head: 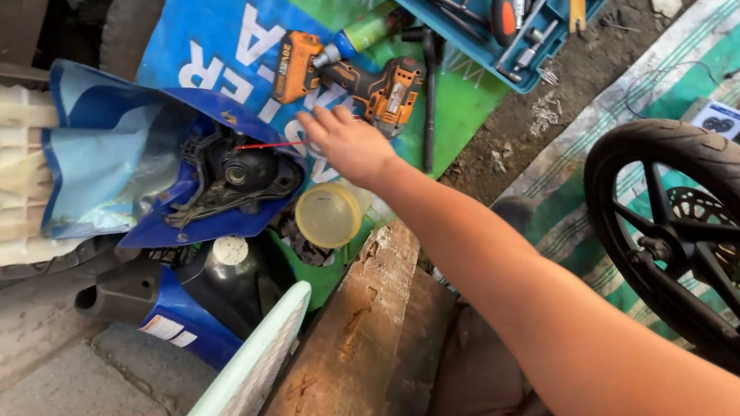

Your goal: Disassembling, cleaning, and inspecting the internal components of a motorcycle handlebar switch assembly.

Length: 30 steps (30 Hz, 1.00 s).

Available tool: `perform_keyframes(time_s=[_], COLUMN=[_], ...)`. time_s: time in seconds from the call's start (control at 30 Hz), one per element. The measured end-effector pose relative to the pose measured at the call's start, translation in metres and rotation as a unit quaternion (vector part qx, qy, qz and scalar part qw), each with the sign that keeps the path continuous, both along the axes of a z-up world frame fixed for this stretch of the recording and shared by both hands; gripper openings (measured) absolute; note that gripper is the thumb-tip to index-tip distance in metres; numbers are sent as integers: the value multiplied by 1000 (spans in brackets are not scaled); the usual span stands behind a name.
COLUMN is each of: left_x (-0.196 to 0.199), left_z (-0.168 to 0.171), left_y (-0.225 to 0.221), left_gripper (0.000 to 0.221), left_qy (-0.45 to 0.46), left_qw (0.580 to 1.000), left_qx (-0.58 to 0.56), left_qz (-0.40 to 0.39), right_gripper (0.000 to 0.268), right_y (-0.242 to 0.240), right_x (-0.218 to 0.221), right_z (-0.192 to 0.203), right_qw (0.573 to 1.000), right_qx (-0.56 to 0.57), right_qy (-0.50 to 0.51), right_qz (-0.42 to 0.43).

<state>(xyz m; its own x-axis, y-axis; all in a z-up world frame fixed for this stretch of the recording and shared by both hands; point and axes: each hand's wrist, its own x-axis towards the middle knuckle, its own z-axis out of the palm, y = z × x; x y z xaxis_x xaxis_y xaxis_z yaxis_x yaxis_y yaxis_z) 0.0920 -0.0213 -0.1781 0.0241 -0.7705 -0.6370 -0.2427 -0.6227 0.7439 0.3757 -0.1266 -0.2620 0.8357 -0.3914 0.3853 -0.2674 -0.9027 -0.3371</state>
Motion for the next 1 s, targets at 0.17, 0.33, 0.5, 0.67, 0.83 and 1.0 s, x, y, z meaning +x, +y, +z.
perform_keyframes(time_s=[0.17,0.33,0.5,0.67,0.83,1.0], left_x=[-25,-63,-89,-120,-107,-91], left_z=[6,6,34,102,123,169], left_y=[-14,-7,7,12,46,71], left_gripper=[52,54,55,46,36,29], left_qy=[7,11,14,78,141,181], left_qw=[1000,998,990,981,969,962], left_qx=[-1,-14,-25,3,28,99], left_qz=[-15,-59,-137,-179,-203,-180], right_gripper=[135,110,70,39,29,26], right_y=[-5,-32,-24,90,260,332], right_x=[-32,-200,-405,-548,-607,-605], right_z=[67,159,242,324,335,342], right_qw=[959,930,863,745,618,487], right_qx=[180,310,468,476,496,607], right_qy=[208,192,117,-148,-282,-186], right_qz=[65,44,-149,-443,-540,-600])
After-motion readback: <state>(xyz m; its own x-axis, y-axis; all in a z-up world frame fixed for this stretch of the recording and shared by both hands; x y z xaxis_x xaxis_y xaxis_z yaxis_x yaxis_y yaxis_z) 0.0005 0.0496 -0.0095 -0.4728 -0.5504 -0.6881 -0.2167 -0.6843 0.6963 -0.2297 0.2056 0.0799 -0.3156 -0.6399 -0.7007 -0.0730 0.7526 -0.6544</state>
